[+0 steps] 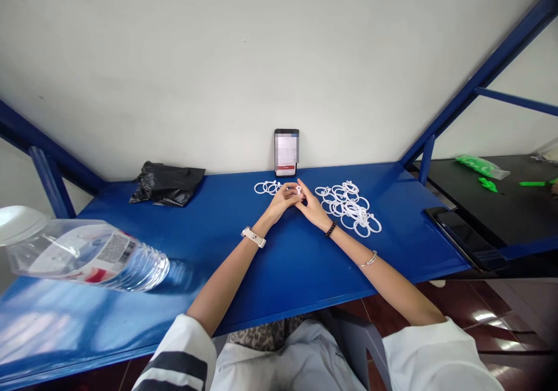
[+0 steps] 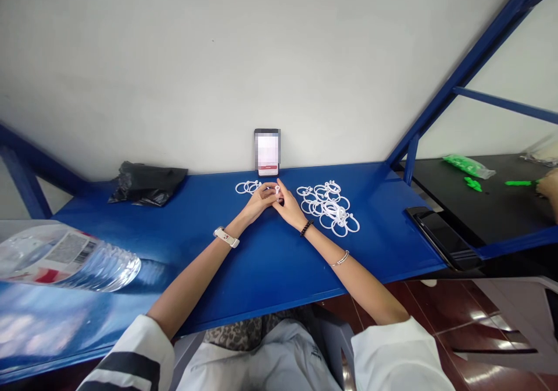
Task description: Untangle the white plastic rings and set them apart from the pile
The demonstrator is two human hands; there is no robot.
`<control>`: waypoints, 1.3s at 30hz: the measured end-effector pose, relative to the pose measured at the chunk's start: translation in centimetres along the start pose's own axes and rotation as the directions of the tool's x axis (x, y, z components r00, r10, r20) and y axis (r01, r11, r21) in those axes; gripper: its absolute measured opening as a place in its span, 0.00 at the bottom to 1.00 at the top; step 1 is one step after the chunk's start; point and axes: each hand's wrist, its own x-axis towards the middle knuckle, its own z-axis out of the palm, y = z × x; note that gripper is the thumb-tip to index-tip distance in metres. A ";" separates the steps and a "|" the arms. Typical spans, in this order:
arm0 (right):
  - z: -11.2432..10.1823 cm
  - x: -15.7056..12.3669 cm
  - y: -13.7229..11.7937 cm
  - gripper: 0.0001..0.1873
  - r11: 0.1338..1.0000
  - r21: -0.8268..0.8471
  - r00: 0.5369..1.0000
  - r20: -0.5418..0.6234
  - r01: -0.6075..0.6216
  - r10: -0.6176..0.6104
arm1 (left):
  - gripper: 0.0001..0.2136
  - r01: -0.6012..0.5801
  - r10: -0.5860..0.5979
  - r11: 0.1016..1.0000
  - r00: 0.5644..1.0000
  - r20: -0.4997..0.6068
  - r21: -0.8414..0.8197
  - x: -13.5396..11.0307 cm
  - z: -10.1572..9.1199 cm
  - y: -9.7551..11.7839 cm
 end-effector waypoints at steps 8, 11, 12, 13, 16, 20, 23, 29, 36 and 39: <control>0.3 0.1 0.3 0.30 0.999 0.024 0.998 -0.041 0.038 -0.037 | 0.31 -0.014 0.014 1.000 0.997 -0.079 0.010 -0.1 0.0 0.0; 0.4 0.3 0.4 0.21 0.998 0.000 0.997 -0.047 0.059 -0.059 | 0.34 -0.011 0.008 1.000 0.994 -0.106 -0.024 -0.2 0.1 0.2; 0.4 0.3 0.4 0.18 0.998 -0.001 0.996 -0.052 0.069 -0.069 | 0.35 -0.008 0.004 0.999 0.994 -0.111 -0.039 -0.2 0.1 0.2; 0.4 0.4 0.4 0.17 0.997 0.002 0.995 -0.060 0.075 -0.075 | 0.35 -0.005 -0.001 0.999 0.994 -0.113 -0.050 -0.2 0.1 0.2; 0.4 0.4 0.5 0.18 0.997 0.021 0.993 -0.088 0.080 -0.078 | 0.34 0.007 -0.013 0.999 0.995 -0.101 -0.053 -0.1 0.1 0.2; 0.5 0.4 0.5 0.20 0.995 0.038 0.990 -0.114 0.090 -0.085 | 0.34 -0.001 0.001 1.000 0.997 -0.083 -0.011 0.0 -0.1 -0.1; 0.4 0.4 0.4 0.20 0.995 0.045 0.988 -0.134 0.088 -0.081 | 0.36 -0.021 0.023 1.000 0.996 -0.088 0.017 0.2 -0.3 -0.5; 0.1 0.4 -0.2 0.20 0.992 0.107 0.983 -0.174 0.071 -0.052 | 0.37 -0.072 0.081 0.992 0.993 -0.081 0.104 0.5 -0.5 -1.0; 0.4 0.5 0.2 0.22 0.983 0.177 0.987 -0.158 0.043 -0.014 | 0.28 -0.098 0.094 0.985 0.995 0.031 0.140 0.6 -0.6 -0.9; 0.4 0.5 0.3 0.21 0.979 0.200 0.988 -0.157 0.026 0.006 | 0.24 -0.105 0.099 0.985 0.994 0.050 0.136 0.5 -0.5 -0.8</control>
